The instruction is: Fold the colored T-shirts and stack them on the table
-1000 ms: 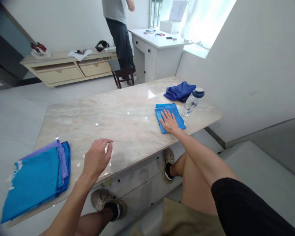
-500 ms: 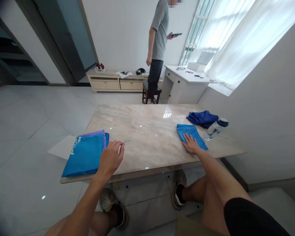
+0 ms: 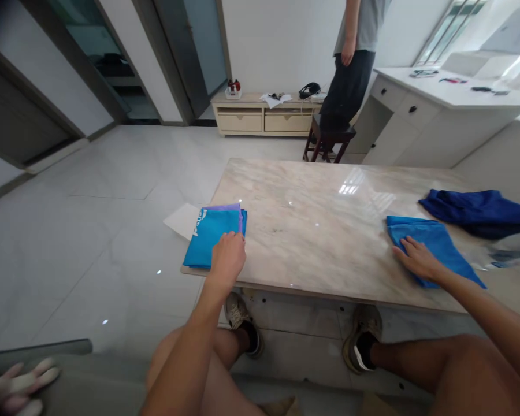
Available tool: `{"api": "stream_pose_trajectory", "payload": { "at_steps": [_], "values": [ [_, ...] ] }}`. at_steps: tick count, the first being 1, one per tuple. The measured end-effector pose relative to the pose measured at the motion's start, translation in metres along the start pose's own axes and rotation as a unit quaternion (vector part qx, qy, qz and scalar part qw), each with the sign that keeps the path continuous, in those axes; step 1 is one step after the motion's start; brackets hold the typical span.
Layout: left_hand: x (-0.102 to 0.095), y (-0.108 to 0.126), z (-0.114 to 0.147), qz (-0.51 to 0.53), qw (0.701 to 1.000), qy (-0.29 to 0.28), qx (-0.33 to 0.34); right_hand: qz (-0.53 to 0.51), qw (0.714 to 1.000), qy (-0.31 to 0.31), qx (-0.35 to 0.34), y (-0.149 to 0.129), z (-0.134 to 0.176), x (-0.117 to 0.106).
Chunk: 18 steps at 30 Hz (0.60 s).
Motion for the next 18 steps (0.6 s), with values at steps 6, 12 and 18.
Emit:
{"api": "stream_pose_trajectory", "payload": {
  "at_steps": [6,12,18],
  "values": [
    [0.026,-0.037,0.004,-0.046,0.99,-0.028,-0.133,-0.119,0.967,-0.034,-0.222,-0.116,0.021,0.039],
    [0.034,-0.041,-0.017,-0.091,0.98,-0.054,-0.167,-0.208,0.912,-0.029,-0.354,-0.208,0.052,0.049],
    [0.037,-0.05,-0.043,-0.09,0.972,-0.067,-0.208,-0.27,0.897,-0.048,-0.346,-0.198,0.047,0.045]
  ]
}}
Point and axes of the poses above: each hand's wrist, its own z-axis away from the middle knuckle, its own x-axis out of the palm, y = z × x, the point moved 10 cm from there along -z, towards the middle knuckle, and after that the axes turned 8 degrees about -z, right-handed, at the moved point
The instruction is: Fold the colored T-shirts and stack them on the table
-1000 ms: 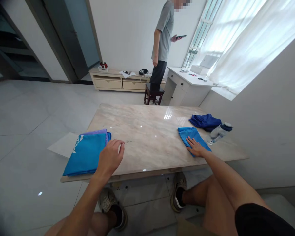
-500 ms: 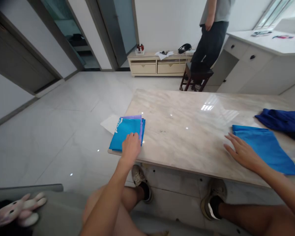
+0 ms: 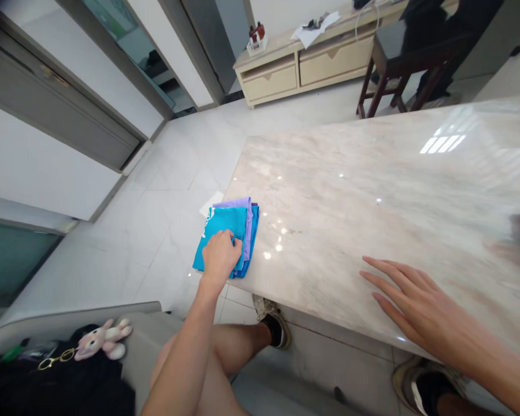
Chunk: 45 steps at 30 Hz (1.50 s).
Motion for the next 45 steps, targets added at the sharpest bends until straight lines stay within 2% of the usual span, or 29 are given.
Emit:
{"api": "stream_pose_trajectory", "payload": {
  "at_steps": [4,6,8,10,12,14,16,18,20,23,26,31,34,38,41,45],
  "values": [
    [-0.007,-0.005,-0.016,0.026,0.999,-0.021,-0.032,0.007,1.0,0.0,0.008,0.02,0.012,-0.005],
    [-0.019,-0.007,-0.02,0.06,0.997,0.001,-0.043,0.019,1.0,0.003,-0.001,0.024,0.017,-0.007],
    [-0.036,-0.007,-0.022,0.123,0.99,0.05,-0.051,0.023,1.0,0.003,0.003,0.024,0.02,-0.009],
    [-0.051,0.001,-0.02,0.218,0.969,0.106,-0.041,0.022,1.0,0.013,0.017,0.02,0.019,-0.013],
    [-0.06,0.024,-0.014,0.345,0.93,0.126,0.005,0.025,0.998,0.03,0.04,0.011,0.014,-0.021],
    [-0.059,0.066,-0.002,0.485,0.867,0.078,0.089,0.021,0.996,0.052,0.072,-0.002,0.007,-0.031],
    [-0.057,0.12,0.022,0.59,0.785,-0.022,0.187,-0.014,0.991,0.072,0.115,-0.013,0.002,-0.041],
    [-0.056,0.169,0.056,0.633,0.715,-0.125,0.268,-0.087,0.98,0.084,0.157,-0.021,-0.001,-0.048],
    [-0.054,0.203,0.089,0.631,0.679,-0.2,0.318,-0.165,0.963,0.086,0.193,-0.025,-0.001,-0.048],
    [-0.047,0.226,0.119,0.605,0.664,-0.27,0.348,-0.206,0.949,0.093,0.219,-0.022,0.0,-0.044],
    [-0.043,0.227,0.123,0.589,0.669,-0.285,0.354,-0.165,0.96,0.105,0.202,-0.014,-0.001,-0.041],
    [-0.045,0.209,0.093,0.611,0.69,-0.229,0.313,-0.059,0.973,0.118,0.19,0.001,-0.002,-0.049],
    [-0.046,0.195,0.072,0.638,0.701,-0.176,0.267,-0.002,0.969,0.142,0.201,0.01,0.0,-0.073],
    [-0.057,0.178,0.054,0.67,0.694,-0.117,0.235,0.074,0.949,0.209,0.224,0.022,0.01,-0.121],
    [-0.072,0.155,0.041,0.708,0.674,-0.055,0.204,0.099,0.925,0.275,0.243,0.025,0.021,-0.155],
    [-0.084,0.117,0.025,0.769,0.622,0.037,0.143,0.067,0.897,0.35,0.263,0.017,0.034,-0.183]
  ]
}}
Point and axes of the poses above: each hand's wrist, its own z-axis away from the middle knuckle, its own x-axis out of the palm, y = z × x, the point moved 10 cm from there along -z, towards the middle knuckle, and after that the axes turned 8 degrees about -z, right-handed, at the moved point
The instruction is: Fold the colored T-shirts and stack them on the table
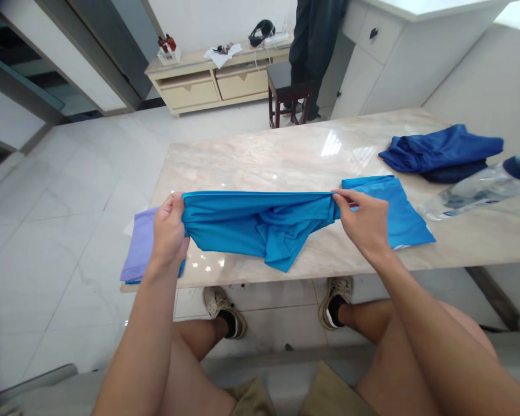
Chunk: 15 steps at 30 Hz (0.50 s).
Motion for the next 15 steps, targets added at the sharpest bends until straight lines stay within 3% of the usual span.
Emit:
{"api": "stream_pose_trajectory", "payload": {
  "at_steps": [5,8,10,12,13,15],
  "values": [
    [-0.042,0.001,-0.009,0.035,0.991,0.117,0.045,-0.05,0.996,0.069,0.028,0.005,-0.003,-0.025],
    [-0.057,-0.009,-0.012,-0.031,0.989,0.141,0.016,-0.086,0.995,0.029,0.052,0.015,-0.001,-0.011],
    [-0.062,-0.006,-0.01,-0.154,0.977,0.148,0.021,-0.083,0.995,-0.03,0.048,0.013,0.005,0.011],
    [-0.052,0.007,-0.003,-0.329,0.934,0.118,0.077,-0.052,0.993,-0.106,0.029,0.004,0.017,0.039],
    [-0.037,0.012,0.002,-0.415,0.899,0.079,0.116,-0.034,0.989,-0.141,0.017,-0.002,0.024,0.054],
    [0.008,0.01,0.023,-0.536,0.82,-0.067,0.191,-0.007,0.98,-0.198,0.002,-0.011,0.037,0.077]
  ]
}}
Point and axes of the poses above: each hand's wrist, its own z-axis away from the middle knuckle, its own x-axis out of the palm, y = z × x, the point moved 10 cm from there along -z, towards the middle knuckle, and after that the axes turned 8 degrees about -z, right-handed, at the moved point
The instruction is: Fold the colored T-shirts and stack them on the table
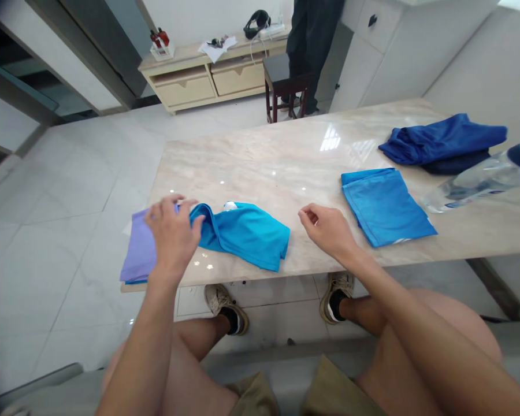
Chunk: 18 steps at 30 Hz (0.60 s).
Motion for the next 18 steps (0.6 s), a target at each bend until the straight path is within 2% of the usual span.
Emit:
{"api": "stream_pose_trajectory", "payload": {
  "at_steps": [1,3,5,7,9,11,13,14,15,16,18],
  "values": [
    [0.016,0.027,0.01,-0.031,0.994,-0.069,0.084,0.007,1.0,-0.017,-0.001,-0.003,0.002,0.009],
    [0.051,0.08,0.044,-0.05,0.945,-0.203,0.253,0.014,1.0,-0.028,-0.001,-0.003,0.004,0.02],
    [0.072,0.114,0.074,-0.055,0.904,-0.226,0.358,0.03,0.999,-0.022,-0.007,0.002,0.004,0.026],
    [0.09,0.127,0.089,-0.073,0.885,-0.228,0.4,0.045,0.999,-0.018,-0.011,0.01,0.003,0.03],
    [0.1,0.122,0.083,-0.092,0.905,-0.213,0.357,0.036,0.999,-0.021,-0.014,0.013,0.002,0.032],
    [0.099,0.11,0.065,-0.076,0.941,-0.179,0.275,0.033,0.998,-0.036,-0.028,0.01,0.004,0.033],
    [0.094,0.087,0.043,0.005,0.981,-0.144,0.133,0.041,0.995,-0.074,-0.058,0.002,0.009,0.042],
    [0.094,0.072,0.035,0.064,0.988,-0.132,0.042,0.045,0.992,-0.098,-0.071,-0.001,0.013,0.05],
    [0.098,0.059,0.03,0.132,0.982,-0.128,-0.05,0.044,0.988,-0.121,-0.08,-0.004,0.018,0.058],
    [0.104,0.05,0.03,0.203,0.962,-0.13,-0.127,0.039,0.986,-0.137,-0.084,-0.007,0.023,0.066],
    [0.116,0.055,0.032,0.346,0.901,-0.162,-0.205,0.017,0.986,-0.151,-0.075,-0.011,0.03,0.078]
  ]
}}
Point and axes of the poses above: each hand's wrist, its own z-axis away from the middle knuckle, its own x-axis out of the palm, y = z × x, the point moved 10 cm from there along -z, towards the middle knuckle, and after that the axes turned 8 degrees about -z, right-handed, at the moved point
